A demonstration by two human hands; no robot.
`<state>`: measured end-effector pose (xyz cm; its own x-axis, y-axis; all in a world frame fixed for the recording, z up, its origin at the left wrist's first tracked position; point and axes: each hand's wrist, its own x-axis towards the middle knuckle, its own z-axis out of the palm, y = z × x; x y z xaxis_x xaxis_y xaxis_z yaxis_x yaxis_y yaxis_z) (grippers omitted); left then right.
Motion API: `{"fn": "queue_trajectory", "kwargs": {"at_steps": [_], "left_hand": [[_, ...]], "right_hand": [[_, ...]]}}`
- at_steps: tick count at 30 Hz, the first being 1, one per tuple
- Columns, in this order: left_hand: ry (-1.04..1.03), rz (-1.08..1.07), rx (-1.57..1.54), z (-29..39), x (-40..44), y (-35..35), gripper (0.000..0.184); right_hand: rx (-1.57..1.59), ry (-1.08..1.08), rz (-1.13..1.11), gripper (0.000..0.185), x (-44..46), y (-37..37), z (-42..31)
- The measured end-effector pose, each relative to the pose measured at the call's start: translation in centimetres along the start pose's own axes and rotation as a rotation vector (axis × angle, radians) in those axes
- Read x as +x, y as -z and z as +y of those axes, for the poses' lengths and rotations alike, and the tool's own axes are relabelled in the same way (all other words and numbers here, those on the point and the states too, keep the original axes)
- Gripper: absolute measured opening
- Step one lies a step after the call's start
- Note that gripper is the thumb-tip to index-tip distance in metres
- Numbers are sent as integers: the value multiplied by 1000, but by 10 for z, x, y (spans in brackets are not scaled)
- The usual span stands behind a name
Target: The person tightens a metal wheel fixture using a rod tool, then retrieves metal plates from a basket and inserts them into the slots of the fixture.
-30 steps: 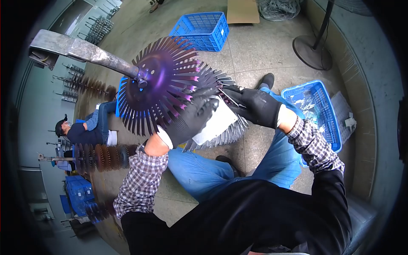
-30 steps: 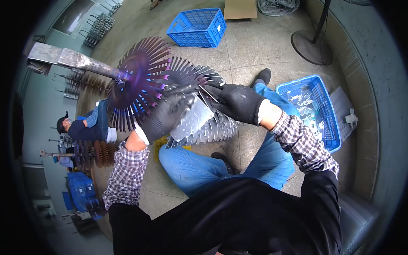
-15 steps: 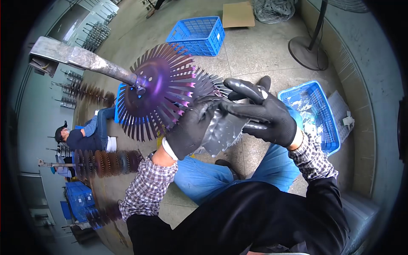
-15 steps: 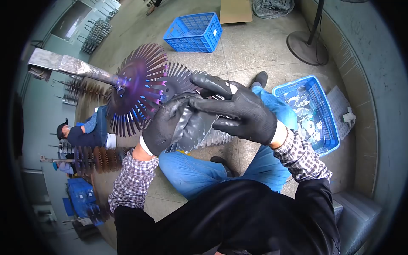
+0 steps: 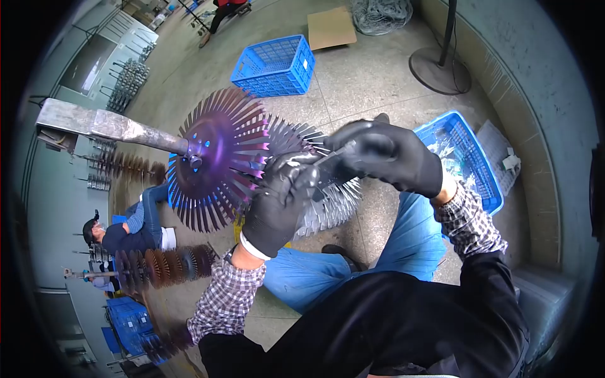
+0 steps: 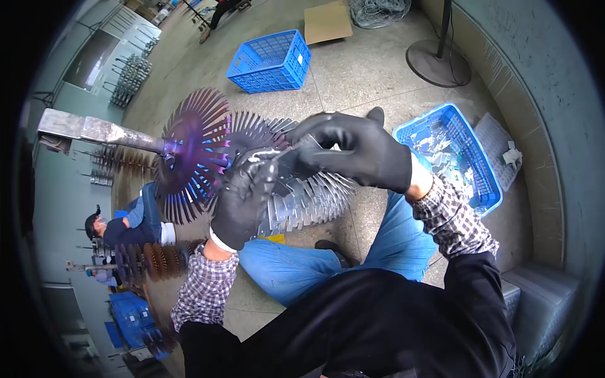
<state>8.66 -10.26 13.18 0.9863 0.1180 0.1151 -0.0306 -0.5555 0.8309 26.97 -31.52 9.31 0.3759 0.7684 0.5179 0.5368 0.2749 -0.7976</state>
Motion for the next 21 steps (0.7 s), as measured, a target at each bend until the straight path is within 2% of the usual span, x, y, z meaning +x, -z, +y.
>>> {"fn": "queue_trajectory", "kwargs": {"at_steps": [3,4,8,12,14,18,21], "left_hand": [[341,175,-525,-6,0,-3,38],[341,180,-519,-5,1,-2,38],[202,157,-164,-1,8,-5,46],[82,220,-231,-67,-4,11,40],[47,224,-250,-69,-3,12,39],[-236,180,816,-24,2,19,43],[-188,161,848,-29,4,13,46]], "right_hand": [[433,-230,223,27,-4,-17,-3],[438,-225,221,27,-3,-22,-5],[456,-458,213,30,-10,-37,-15],[339,-523,293,29,5,-14,-11],[307,-553,335,29,5,-12,-1],[33,-529,225,27,-1,-35,48],[45,-502,229,26,-5,-48,71]]}}
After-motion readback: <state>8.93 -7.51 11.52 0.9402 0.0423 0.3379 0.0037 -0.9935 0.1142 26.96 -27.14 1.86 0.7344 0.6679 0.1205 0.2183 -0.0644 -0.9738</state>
